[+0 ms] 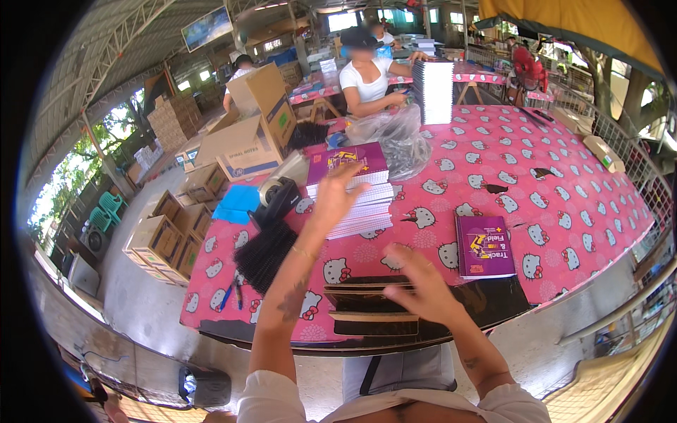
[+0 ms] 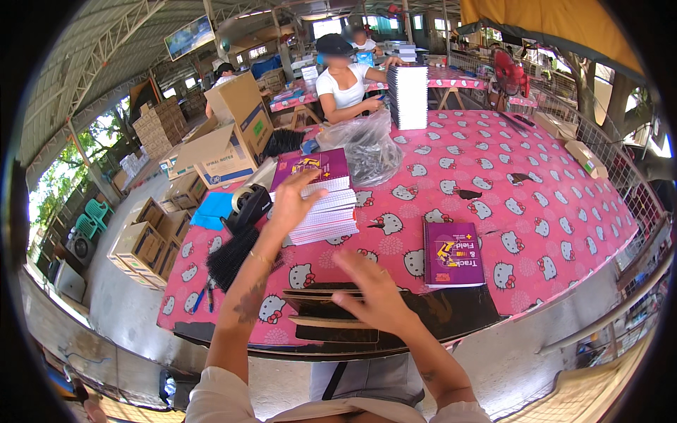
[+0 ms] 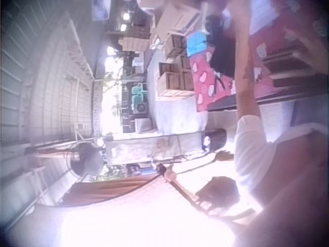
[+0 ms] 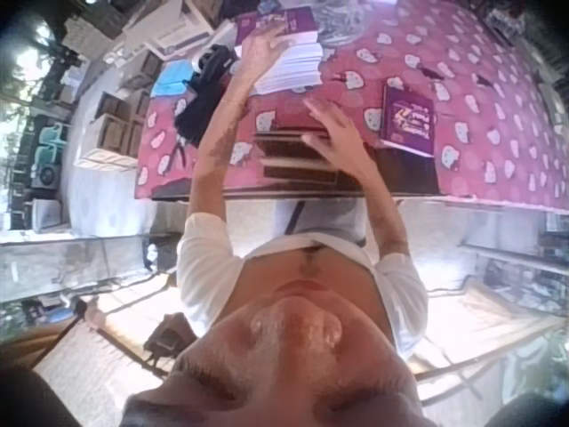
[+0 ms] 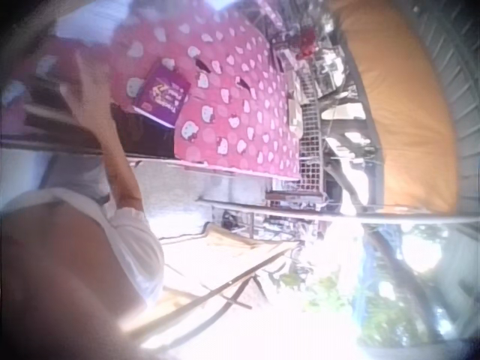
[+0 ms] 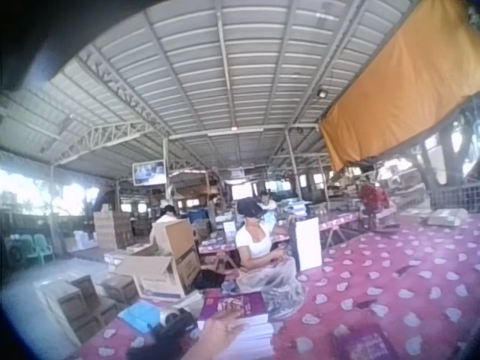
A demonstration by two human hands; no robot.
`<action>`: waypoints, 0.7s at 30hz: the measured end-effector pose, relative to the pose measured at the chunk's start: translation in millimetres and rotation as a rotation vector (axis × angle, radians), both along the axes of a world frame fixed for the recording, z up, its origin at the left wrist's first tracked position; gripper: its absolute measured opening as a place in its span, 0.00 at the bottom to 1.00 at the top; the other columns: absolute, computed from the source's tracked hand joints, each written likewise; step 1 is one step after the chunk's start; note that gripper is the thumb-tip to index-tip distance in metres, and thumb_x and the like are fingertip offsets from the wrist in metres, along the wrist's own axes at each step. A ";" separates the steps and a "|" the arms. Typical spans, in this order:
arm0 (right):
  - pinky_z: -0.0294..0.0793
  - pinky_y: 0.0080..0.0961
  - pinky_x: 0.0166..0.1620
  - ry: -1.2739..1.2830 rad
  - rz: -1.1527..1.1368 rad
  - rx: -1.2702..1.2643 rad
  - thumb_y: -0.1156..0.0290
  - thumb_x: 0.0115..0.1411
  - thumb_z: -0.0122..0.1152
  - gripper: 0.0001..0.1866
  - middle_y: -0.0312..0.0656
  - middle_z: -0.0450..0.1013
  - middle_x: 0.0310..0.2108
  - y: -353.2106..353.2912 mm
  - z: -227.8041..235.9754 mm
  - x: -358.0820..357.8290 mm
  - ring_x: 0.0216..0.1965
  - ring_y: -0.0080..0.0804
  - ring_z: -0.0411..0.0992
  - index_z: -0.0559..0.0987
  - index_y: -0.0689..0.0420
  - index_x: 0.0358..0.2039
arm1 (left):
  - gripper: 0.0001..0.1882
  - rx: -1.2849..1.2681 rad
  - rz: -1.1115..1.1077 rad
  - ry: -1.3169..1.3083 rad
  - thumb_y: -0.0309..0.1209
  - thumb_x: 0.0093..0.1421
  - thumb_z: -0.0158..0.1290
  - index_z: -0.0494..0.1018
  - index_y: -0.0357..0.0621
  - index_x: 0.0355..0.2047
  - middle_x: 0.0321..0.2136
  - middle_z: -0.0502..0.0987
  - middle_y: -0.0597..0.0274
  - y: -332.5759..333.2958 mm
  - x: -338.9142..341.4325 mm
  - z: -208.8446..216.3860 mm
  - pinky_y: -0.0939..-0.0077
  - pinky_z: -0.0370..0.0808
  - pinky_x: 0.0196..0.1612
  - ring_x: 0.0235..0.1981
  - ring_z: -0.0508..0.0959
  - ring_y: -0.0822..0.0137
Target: The person removes plastic wrapping from a stack of spiral binding coils and inserts a coil into the punched holes of a notebook by hand.
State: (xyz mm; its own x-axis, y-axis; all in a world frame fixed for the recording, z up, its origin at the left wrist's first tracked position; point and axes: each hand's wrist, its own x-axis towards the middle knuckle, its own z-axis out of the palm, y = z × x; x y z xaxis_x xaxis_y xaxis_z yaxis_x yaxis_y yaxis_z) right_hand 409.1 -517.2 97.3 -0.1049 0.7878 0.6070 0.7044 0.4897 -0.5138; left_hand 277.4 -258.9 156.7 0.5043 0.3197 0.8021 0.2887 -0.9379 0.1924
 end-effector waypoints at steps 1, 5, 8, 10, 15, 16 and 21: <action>0.69 0.41 0.63 0.008 0.017 0.008 0.54 0.63 0.66 0.38 0.54 0.64 0.67 2.6 -9.6 -6.4 0.67 0.49 0.65 0.65 0.55 0.69 | 0.19 0.048 0.064 0.080 0.30 0.56 0.66 0.80 0.39 0.48 0.47 0.82 0.47 29.5 -15.2 -14.5 0.62 0.79 0.52 0.47 0.82 0.49; 0.75 0.38 0.57 -0.236 -0.049 -0.528 0.57 0.59 0.70 0.37 0.49 0.70 0.62 16.2 -38.1 7.5 0.63 0.48 0.68 0.69 0.50 0.67 | 0.12 0.081 0.165 0.287 0.25 0.58 0.62 0.80 0.38 0.42 0.43 0.83 0.48 44.3 -20.8 -21.9 0.59 0.80 0.46 0.42 0.83 0.49; 0.75 0.38 0.57 -0.061 -0.042 -0.341 0.61 0.56 0.74 0.40 0.50 0.71 0.60 7.0 -33.0 22.1 0.61 0.49 0.69 0.68 0.51 0.68 | 0.10 0.127 0.115 0.061 0.24 0.59 0.60 0.80 0.38 0.42 0.38 0.82 0.50 9.5 -22.7 8.9 0.57 0.76 0.43 0.38 0.81 0.50; 0.72 0.36 0.59 0.154 -0.209 0.131 0.65 0.53 0.77 0.43 0.52 0.72 0.57 2.3 -8.9 25.9 0.61 0.45 0.69 0.66 0.57 0.67 | 0.09 0.211 0.109 -0.005 0.23 0.60 0.59 0.79 0.38 0.42 0.36 0.81 0.52 -54.0 -22.1 39.0 0.58 0.73 0.42 0.37 0.79 0.51; 0.70 0.29 0.59 0.819 0.027 -0.073 0.80 0.59 0.71 0.30 0.42 0.76 0.52 -8.3 -41.9 44.2 0.55 0.27 0.72 0.70 0.64 0.60 | 0.10 0.080 -0.182 0.026 0.21 0.60 0.56 0.78 0.38 0.43 0.32 0.77 0.57 -140.3 -15.8 31.9 0.61 0.65 0.41 0.34 0.76 0.55; 0.71 0.27 0.57 0.879 0.016 -0.075 0.82 0.60 0.69 0.26 0.40 0.77 0.50 -15.6 -51.4 40.5 0.52 0.24 0.73 0.72 0.64 0.58 | 0.10 0.042 -0.207 0.083 0.22 0.60 0.57 0.77 0.38 0.43 0.32 0.77 0.58 -147.6 -18.7 29.3 0.62 0.65 0.41 0.34 0.76 0.55; 0.74 0.22 0.53 1.005 -0.046 -0.046 0.82 0.63 0.66 0.18 0.35 0.79 0.45 -22.5 -77.8 31.3 0.48 0.20 0.75 0.77 0.62 0.53 | 0.11 0.077 -0.269 0.177 0.22 0.58 0.59 0.77 0.40 0.42 0.31 0.76 0.60 -168.4 -11.2 27.2 0.63 0.66 0.41 0.35 0.76 0.57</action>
